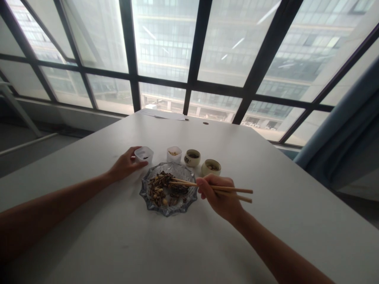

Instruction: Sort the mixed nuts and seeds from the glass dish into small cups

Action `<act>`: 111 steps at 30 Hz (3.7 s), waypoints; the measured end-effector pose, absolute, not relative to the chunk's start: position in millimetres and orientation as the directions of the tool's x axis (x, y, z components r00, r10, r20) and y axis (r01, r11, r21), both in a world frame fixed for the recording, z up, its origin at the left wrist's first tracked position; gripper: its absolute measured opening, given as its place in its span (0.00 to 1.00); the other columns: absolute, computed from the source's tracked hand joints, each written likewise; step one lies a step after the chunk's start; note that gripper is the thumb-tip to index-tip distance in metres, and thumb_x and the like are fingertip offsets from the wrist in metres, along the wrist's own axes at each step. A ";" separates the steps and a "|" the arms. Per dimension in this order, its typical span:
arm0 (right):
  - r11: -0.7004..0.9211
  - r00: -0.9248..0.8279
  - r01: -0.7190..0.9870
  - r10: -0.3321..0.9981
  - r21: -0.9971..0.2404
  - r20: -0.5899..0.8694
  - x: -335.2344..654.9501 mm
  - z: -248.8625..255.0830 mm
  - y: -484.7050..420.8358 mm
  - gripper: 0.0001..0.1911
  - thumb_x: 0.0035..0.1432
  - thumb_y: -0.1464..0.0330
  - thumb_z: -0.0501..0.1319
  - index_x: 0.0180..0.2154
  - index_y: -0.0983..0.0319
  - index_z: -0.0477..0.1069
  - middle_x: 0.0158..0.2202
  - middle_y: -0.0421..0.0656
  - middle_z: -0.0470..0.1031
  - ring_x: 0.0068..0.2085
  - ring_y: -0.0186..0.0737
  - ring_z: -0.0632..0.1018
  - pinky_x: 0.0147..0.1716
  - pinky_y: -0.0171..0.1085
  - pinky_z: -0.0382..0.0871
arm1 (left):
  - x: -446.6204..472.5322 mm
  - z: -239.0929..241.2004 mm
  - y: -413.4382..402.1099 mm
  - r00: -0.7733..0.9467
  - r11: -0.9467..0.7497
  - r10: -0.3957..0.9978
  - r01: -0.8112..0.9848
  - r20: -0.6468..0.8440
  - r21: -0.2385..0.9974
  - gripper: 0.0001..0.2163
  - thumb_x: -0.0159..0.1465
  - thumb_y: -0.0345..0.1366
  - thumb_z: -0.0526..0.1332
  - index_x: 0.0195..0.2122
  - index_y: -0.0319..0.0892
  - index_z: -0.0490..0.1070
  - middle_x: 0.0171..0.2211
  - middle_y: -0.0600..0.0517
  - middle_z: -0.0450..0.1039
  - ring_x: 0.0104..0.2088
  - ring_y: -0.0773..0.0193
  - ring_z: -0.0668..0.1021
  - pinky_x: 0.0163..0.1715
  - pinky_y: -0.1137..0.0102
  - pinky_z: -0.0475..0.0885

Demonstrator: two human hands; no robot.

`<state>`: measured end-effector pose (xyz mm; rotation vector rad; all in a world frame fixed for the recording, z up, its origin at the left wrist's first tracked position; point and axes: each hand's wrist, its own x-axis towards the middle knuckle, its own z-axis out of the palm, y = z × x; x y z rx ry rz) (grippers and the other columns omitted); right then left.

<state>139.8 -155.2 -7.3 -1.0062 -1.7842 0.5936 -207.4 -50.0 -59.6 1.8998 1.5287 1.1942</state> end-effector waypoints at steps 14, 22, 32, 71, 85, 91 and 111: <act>0.639 -0.315 0.441 0.768 -0.630 0.559 137.9 -13.0 -156.0 0.17 0.66 0.62 0.61 0.26 0.62 0.75 0.17 0.40 0.75 0.17 0.32 0.75 0.18 0.29 0.68 | -207.0 -60.4 -49.8 0.036 -0.318 0.933 0.546 0.358 0.775 0.40 0.50 0.57 0.70 0.59 0.39 0.65 0.44 0.42 0.76 0.40 0.52 0.81 0.42 0.58 0.78; 0.482 -0.081 0.273 0.874 -0.833 0.479 134.9 -19.9 -152.8 0.23 0.62 0.51 0.63 0.25 0.62 0.75 0.17 0.42 0.75 0.16 0.33 0.74 0.15 0.31 0.68 | -206.8 -60.3 -49.4 0.044 -0.333 0.927 0.549 0.372 0.766 0.39 0.50 0.57 0.69 0.59 0.39 0.65 0.44 0.42 0.77 0.41 0.52 0.81 0.45 0.57 0.77; 0.406 0.151 0.055 0.900 -0.912 0.409 130.6 -35.9 -143.1 0.27 0.55 0.43 0.64 0.27 0.62 0.74 0.16 0.42 0.74 0.13 0.36 0.72 0.10 0.33 0.65 | -205.0 -60.2 -52.7 0.106 -0.515 0.806 0.610 0.582 0.602 0.32 0.53 0.47 0.68 0.57 0.42 0.65 0.53 0.42 0.74 0.51 0.50 0.78 0.53 0.54 0.74; 0.516 -0.190 0.273 0.856 -0.812 0.480 88.2 50.3 -124.7 0.31 0.60 0.43 0.58 0.22 0.62 0.72 0.14 0.40 0.70 0.13 0.30 0.68 0.11 0.30 0.60 | -200.8 -56.2 -58.3 0.172 -0.543 0.808 0.589 0.564 0.598 0.30 0.52 0.48 0.69 0.55 0.42 0.68 0.51 0.44 0.77 0.50 0.50 0.79 0.54 0.56 0.73; 0.442 -0.247 0.287 0.891 -0.850 0.380 91.6 23.2 -132.0 0.27 0.60 0.46 0.61 0.24 0.61 0.73 0.17 0.42 0.74 0.16 0.33 0.73 0.13 0.30 0.67 | -201.8 -56.9 -57.1 0.153 -0.512 0.823 0.617 0.546 0.598 0.31 0.52 0.49 0.70 0.55 0.42 0.69 0.50 0.44 0.78 0.48 0.50 0.80 0.51 0.55 0.75; 0.441 -0.216 0.363 0.897 -0.821 0.387 114.5 25.1 -142.9 0.28 0.63 0.47 0.59 0.23 0.62 0.73 0.15 0.41 0.72 0.14 0.31 0.70 0.11 0.30 0.61 | -201.6 -58.0 -56.3 0.152 -0.511 0.825 0.609 0.544 0.606 0.31 0.52 0.49 0.70 0.54 0.41 0.69 0.49 0.43 0.78 0.47 0.51 0.80 0.51 0.56 0.75; 0.697 -0.452 0.471 0.717 -0.541 0.531 107.3 28.6 -177.4 0.25 0.68 0.57 0.58 0.20 0.62 0.72 0.14 0.40 0.70 0.16 0.29 0.69 0.17 0.29 0.61 | -205.6 -68.6 -49.9 0.142 -0.519 0.799 0.654 0.585 0.551 0.31 0.53 0.47 0.71 0.56 0.41 0.68 0.50 0.43 0.77 0.47 0.53 0.80 0.49 0.58 0.76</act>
